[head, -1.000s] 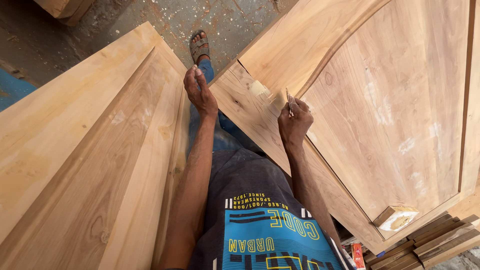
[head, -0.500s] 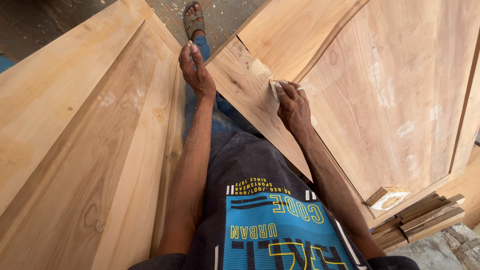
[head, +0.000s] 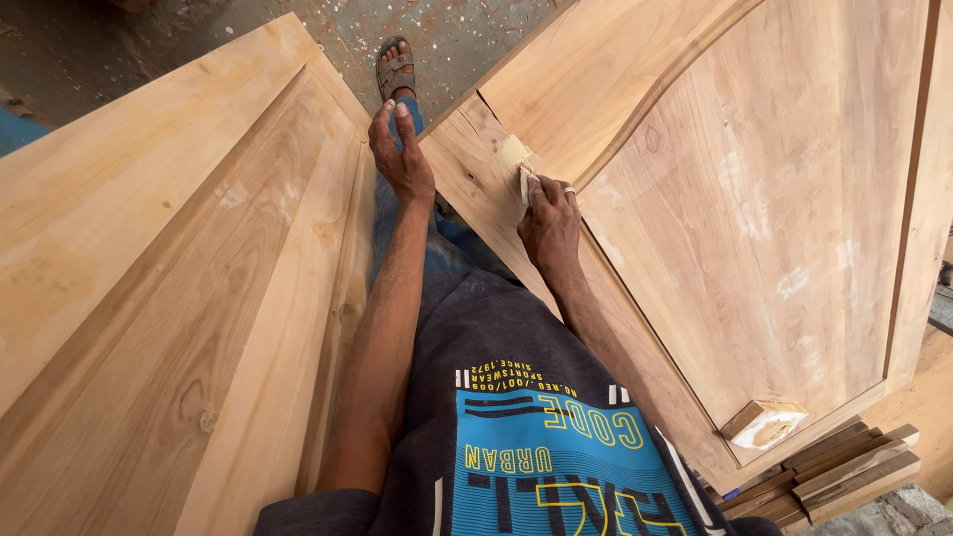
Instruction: The person applies wood filler to the seams and edges of a wooden door using a small wooden block. They repeatedly scoop filler from a board and smooth it into the joints and grooves of the door panel.
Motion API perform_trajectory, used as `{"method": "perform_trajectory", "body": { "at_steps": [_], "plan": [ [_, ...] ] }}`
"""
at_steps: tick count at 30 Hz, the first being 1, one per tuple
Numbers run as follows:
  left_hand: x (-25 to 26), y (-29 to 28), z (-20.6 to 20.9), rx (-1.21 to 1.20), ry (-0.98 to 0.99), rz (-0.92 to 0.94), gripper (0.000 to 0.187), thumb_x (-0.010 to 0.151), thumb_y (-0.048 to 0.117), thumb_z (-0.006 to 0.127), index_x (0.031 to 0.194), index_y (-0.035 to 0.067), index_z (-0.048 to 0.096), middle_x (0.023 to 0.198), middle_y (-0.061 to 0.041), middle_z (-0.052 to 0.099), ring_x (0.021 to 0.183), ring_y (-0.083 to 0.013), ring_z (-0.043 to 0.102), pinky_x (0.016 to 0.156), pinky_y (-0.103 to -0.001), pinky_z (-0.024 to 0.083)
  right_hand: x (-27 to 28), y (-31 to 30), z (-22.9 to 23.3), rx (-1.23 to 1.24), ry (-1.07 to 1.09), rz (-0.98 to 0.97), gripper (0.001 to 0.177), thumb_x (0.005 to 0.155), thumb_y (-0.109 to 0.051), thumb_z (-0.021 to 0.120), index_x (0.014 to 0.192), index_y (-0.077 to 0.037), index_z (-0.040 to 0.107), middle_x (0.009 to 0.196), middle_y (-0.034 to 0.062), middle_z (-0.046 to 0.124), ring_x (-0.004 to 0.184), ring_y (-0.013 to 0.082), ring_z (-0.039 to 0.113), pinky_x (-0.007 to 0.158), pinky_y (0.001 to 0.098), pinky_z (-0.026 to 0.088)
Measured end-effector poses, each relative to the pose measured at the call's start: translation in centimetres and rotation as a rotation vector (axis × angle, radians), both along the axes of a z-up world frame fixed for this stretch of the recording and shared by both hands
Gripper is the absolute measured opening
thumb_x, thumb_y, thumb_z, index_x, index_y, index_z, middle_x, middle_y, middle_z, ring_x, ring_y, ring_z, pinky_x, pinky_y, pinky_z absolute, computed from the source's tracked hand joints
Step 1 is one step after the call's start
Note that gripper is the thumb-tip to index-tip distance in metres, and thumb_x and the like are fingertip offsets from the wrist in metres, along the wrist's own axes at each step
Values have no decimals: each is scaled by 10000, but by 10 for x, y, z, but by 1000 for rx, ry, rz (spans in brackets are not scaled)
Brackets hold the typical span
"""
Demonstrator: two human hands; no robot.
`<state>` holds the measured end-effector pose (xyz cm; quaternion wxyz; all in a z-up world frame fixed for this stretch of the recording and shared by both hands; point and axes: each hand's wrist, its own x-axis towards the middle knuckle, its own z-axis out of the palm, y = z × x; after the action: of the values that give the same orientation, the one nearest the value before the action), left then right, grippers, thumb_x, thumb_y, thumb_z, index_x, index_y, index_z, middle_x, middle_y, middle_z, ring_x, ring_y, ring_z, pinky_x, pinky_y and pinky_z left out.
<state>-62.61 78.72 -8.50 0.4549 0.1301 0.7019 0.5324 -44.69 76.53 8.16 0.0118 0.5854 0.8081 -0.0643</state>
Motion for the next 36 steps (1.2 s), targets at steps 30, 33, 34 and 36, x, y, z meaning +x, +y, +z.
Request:
{"method": "perform_trajectory", "body": {
  "at_steps": [30, 33, 34, 36],
  "plan": [
    [-10, 28, 4, 61, 24, 15, 746, 1027, 628, 472, 1379, -20, 581, 1417, -214, 576, 1357, -348, 518, 1151, -496, 407, -4, 87, 24, -459, 358, -348, 217, 896, -54, 707, 1096, -8, 775, 1005, 186, 795, 798, 245, 737, 682, 353, 588],
    [-7, 9, 4, 36, 10, -8, 738, 1025, 622, 465, 1388, -10, 575, 1427, -208, 574, 1346, -344, 527, 1129, -492, 410, -40, 68, 11, -204, 404, -147, 211, 890, -6, 679, 1070, 48, 775, 1080, 201, 757, 859, 244, 740, 724, 350, 615],
    [-6, 12, 2, 29, -12, -11, 739, 1018, 619, 462, 1396, -7, 566, 1434, -208, 564, 1338, -344, 526, 1107, -492, 409, -50, 67, 3, -122, 357, -65, 210, 891, 2, 676, 1067, 60, 774, 1104, 209, 742, 879, 252, 742, 741, 362, 624],
    [-5, 23, -2, 64, 7, -10, 725, 1041, 617, 471, 1397, -6, 570, 1436, -205, 571, 1366, -348, 512, 1146, -490, 413, -64, 73, -13, 75, 43, 85, 292, 836, -9, 677, 1099, 98, 746, 1093, 219, 723, 907, 301, 708, 784, 397, 608]
  ]
}}
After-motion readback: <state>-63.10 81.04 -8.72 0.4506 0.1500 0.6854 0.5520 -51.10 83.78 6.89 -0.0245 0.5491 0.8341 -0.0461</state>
